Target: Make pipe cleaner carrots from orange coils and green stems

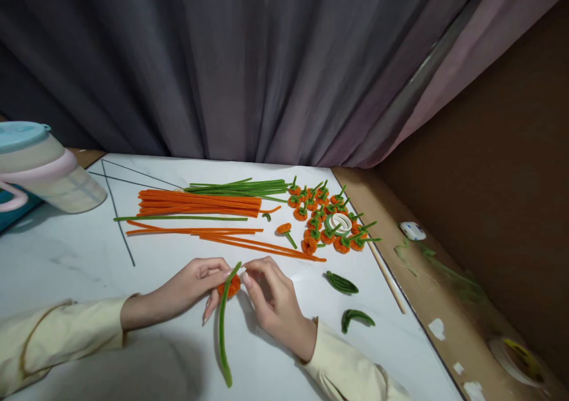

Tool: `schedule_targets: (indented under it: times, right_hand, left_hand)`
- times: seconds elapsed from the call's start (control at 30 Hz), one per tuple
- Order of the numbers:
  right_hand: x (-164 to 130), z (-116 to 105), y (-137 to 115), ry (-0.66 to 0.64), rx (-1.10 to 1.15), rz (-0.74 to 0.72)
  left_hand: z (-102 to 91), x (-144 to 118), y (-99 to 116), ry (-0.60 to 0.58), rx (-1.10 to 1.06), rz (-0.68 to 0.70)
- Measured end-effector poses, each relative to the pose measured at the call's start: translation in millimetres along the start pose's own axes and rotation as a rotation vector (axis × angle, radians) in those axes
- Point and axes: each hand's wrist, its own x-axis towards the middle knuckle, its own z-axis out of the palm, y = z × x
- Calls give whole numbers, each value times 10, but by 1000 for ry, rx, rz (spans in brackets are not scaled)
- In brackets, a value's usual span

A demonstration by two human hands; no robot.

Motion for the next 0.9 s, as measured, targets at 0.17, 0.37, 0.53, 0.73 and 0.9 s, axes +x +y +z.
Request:
schedule_targets:
  times: [0.17,0.37,0.53,0.73,0.9]
  right_hand:
    - [19,25,-36,-52,45,-63]
    - [-1,88,-27,-56,15,-2]
    - [-9,102,-27,-80,31,34]
    - [-25,65,-59,-141,-76,-166]
    - [-27,52,-95,-94,-124,-186]
  left_hand:
    - [23,-7,-34,30,32,-40]
    - [56,1,-19,62,46,-59]
    - [65,12,18,76,47,-85]
    - [68,1,20,83,42,-90]
    - [82,-17,-11,94,15,-25]
